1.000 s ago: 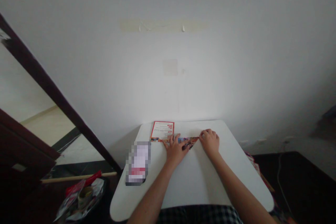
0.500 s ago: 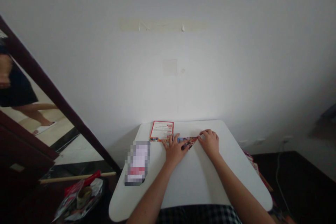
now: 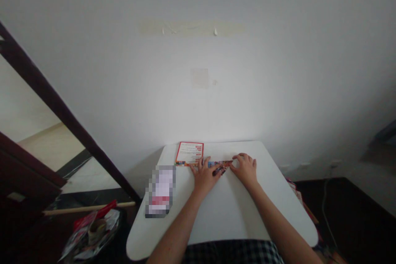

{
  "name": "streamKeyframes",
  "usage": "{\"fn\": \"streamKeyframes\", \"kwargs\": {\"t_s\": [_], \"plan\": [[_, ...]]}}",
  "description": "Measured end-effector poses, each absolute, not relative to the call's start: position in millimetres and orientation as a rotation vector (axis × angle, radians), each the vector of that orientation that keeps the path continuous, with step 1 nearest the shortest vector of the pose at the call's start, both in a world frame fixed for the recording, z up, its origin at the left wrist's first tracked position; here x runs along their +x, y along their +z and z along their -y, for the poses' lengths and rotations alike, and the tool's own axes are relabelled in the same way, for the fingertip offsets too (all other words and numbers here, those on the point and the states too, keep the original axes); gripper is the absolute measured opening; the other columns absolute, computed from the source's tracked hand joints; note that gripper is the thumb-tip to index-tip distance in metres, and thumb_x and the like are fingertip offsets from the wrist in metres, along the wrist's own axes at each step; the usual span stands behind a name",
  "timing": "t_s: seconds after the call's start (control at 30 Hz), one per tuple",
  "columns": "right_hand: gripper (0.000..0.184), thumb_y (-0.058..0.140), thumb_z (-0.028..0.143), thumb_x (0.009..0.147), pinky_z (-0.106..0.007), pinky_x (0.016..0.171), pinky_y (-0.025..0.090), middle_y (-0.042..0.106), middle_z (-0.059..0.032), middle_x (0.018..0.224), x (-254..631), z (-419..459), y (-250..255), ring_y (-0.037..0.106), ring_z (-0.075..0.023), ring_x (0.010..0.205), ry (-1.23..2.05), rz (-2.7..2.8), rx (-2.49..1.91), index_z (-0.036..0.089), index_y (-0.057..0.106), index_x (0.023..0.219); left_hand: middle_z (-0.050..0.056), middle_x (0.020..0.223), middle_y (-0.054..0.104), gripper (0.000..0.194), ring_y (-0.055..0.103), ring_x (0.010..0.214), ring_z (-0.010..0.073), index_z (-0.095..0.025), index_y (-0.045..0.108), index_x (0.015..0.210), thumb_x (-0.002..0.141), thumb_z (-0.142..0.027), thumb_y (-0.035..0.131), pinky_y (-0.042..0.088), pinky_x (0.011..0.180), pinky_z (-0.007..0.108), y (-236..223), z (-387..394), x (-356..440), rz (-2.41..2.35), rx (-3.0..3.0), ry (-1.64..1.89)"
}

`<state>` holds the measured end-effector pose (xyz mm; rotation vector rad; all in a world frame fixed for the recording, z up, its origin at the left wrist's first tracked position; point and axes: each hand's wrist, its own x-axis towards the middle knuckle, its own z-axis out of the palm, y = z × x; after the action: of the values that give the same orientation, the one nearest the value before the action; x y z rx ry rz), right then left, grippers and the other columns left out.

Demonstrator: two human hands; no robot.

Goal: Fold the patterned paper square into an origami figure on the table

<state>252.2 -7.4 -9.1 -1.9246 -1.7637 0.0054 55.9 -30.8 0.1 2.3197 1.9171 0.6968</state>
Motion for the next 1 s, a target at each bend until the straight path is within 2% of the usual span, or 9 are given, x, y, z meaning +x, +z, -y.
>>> {"fn": "streamKeyframes", "kwargs": {"t_s": [0.13,0.4,0.7,1.0], "plan": [[0.045,0.059,0.052,0.082,-0.065,0.11,0.016,0.052,-0.0105,0.132,246.4,13.1,-8.8,0.041,-0.0315,0.127,0.027,1.779,-1.944,0.027,0.061,0.119,0.001,0.146,0.049,0.034,0.031,0.138,0.0367,-0.055,0.064,0.119,0.087,-0.061,0.054,0.006,0.107,0.078,-0.8,30.7,56.0,-1.907,2.329,0.735],[0.058,0.06,0.058,0.078,-0.069,0.111,0.014,0.048,-0.0143,0.139,240.4,19.0,-7.3,0.036,-0.0336,0.134,0.063,1.813,-1.968,0.024,0.056,0.125,0.001,0.146,0.048,0.033,0.03,0.138,0.0372,-0.053,0.065,0.119,0.087,-0.056,0.057,0.006,0.108,0.077,-1.2,30.7,56.5,-1.901,2.315,0.742],[0.068,0.06,0.057,0.076,-0.066,0.113,0.013,0.045,-0.0164,0.142,224.5,33.5,-12.2,0.033,-0.0344,0.136,0.038,1.839,-1.952,0.02,0.049,0.132,0.001,0.147,0.047,0.034,0.03,0.139,0.0371,-0.056,0.061,0.122,0.088,-0.051,0.057,0.009,0.105,0.081,-4.9,28.2,54.1,-1.891,2.336,0.705],[0.07,0.06,0.059,0.075,-0.067,0.112,0.015,0.046,-0.0176,0.142,224.1,33.6,-14.5,0.035,-0.0356,0.135,-0.03,1.86,-1.949,0.02,0.049,0.132,-0.002,0.15,0.044,0.034,0.028,0.14,0.0367,-0.054,0.062,0.122,0.089,-0.058,0.051,0.01,0.109,0.078,-4.1,27.1,53.6,-1.91,2.337,0.65]]}}
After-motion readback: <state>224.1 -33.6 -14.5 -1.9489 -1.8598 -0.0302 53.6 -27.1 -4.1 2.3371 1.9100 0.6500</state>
